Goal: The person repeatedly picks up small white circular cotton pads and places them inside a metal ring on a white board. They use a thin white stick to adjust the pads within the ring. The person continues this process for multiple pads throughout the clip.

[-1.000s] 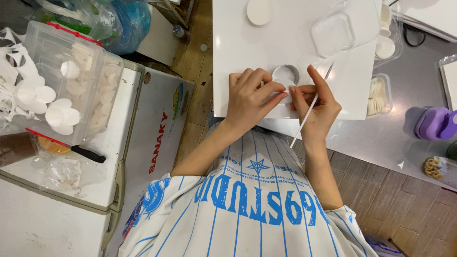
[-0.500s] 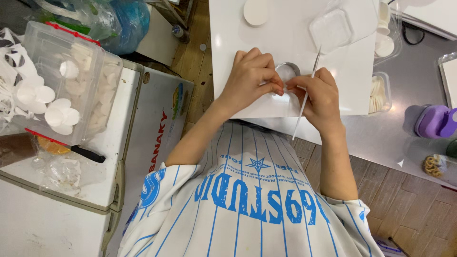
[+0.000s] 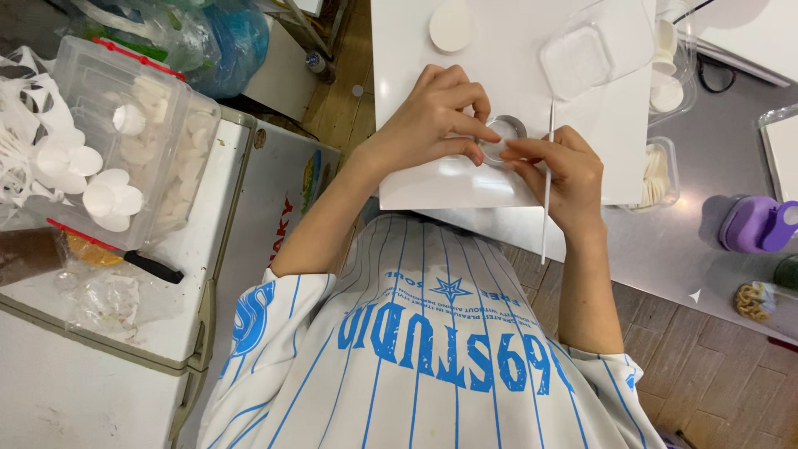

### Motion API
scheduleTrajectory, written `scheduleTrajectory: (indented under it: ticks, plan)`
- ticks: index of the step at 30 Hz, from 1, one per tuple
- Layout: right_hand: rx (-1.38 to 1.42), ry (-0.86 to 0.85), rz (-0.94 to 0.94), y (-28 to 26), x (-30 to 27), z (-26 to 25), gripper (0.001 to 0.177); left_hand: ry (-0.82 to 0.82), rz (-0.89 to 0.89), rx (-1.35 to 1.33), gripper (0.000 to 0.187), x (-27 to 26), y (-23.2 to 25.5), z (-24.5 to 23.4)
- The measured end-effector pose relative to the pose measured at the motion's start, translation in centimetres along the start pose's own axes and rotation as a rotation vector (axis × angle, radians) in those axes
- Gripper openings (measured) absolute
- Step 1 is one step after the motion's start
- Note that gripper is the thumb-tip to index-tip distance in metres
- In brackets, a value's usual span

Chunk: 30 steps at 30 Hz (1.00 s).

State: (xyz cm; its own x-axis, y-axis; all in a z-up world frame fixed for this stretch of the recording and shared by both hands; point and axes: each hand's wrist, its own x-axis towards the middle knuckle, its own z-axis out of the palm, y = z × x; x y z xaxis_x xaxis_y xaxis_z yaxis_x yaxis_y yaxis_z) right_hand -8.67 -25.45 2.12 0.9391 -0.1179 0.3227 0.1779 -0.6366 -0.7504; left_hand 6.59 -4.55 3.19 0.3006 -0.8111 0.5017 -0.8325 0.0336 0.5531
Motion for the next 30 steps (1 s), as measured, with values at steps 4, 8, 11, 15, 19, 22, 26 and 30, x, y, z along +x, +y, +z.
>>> scheduleTrajectory:
  ticks: [4, 8, 11, 15, 19, 22, 26, 30]
  plan:
    - [-0.005, -0.044, -0.163, -0.9, 0.6, -1.4, 0.045, 0.033, -0.041, 0.067, 0.019, -0.1, 1.5, 0.3]
    - [0.078, -0.005, -0.216, -0.5, 0.9, -3.5, 0.051, 0.019, -0.033, 0.211, 0.014, -0.3, 2.7, 1.3]
    - [0.290, 0.139, -0.135, 0.8, 0.9, -4.2, 0.051, 0.064, -0.038, 0.156, 0.023, -0.6, 1.9, 0.8]
    - [0.237, 0.353, -0.020, 3.8, 2.6, -6.0, 0.028, 0.198, -0.152, 0.316, 0.043, 0.5, -1.7, -0.3]
    - [0.044, 0.328, -0.033, 5.5, 6.2, -7.3, 0.033, 0.359, -0.390, 0.466, 0.069, 1.4, -5.3, -0.6]
    - [-0.397, 0.236, -0.175, 5.5, 8.9, -7.3, 0.034, 0.320, -0.437, 0.496, 0.078, 1.7, -6.4, 0.1]
    - [-0.411, 0.253, -0.226, 4.8, 9.1, -6.9, 0.031, 0.300, -0.448, 0.491, 0.069, 1.7, -6.9, 0.3]
    - [0.026, 0.393, -0.149, 4.9, 6.9, -7.5, 0.033, 0.306, -0.434, 0.467, 0.064, 1.1, -6.7, -0.2]
